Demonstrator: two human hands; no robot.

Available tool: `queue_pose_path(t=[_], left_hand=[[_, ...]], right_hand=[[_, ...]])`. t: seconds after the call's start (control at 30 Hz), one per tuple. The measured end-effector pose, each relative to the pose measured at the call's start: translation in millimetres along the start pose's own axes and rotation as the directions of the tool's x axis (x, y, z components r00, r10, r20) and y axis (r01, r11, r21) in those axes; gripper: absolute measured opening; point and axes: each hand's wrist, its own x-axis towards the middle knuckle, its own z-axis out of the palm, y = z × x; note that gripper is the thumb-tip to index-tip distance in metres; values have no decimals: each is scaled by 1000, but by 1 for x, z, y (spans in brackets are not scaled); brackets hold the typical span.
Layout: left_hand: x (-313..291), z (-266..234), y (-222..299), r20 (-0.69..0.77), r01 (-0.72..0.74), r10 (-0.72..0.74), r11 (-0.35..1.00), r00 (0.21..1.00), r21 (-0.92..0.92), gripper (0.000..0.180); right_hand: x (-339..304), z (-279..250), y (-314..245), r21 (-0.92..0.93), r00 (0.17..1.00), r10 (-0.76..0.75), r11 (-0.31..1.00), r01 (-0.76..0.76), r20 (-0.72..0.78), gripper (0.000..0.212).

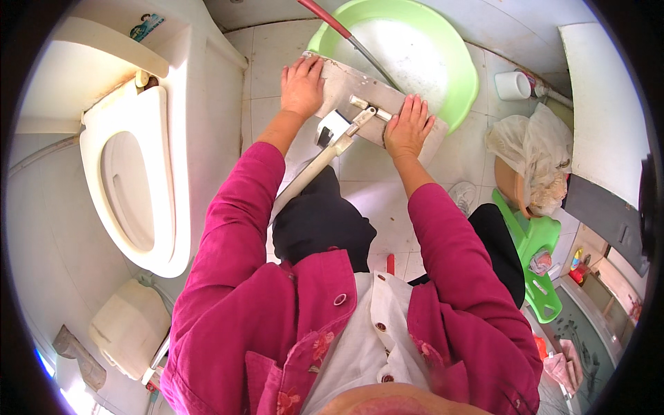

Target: The person washes a gray mop head in a green basin of soapy water, wrings it out, and attaches it to a white mop handle. They secure the head using a locking mechanism on the handle and then pour the soapy water from the basin into the toilet.

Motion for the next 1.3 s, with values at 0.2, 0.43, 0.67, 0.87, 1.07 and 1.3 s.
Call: queue_pose_path(t=[0.2, 0.43, 0.67, 0.87, 1.07, 1.3], left_hand=[[-8, 7, 19, 148, -177, 182, 983, 972, -48, 47], [-2, 9, 18, 102, -47, 45, 999, 994, 15, 46], [1, 1, 10, 37, 85, -84, 996, 996, -42, 44], [-7, 10, 18, 117, -59, 79, 985, 990, -164, 42], [-1, 9, 16, 30, 87, -85, 993, 996, -84, 42], [0, 6, 8, 37, 163, -162, 986, 986, -20, 53]], right_hand=[[0, 0, -1, -1, 1000, 7, 1000, -7, 16, 63], [1, -1, -1, -9, 1000, -13, 1000, 13, -1, 63], [0, -1, -1, 4, 1000, -7, 1000, 7, 3, 64], [2, -1, -1, -13, 1000, 5, 1000, -5, 20, 64], [2, -1, -2, 1, 1000, 10, 1000, -10, 27, 65], [0, 0, -1, -8, 1000, 0, 1000, 0, -3, 65]])
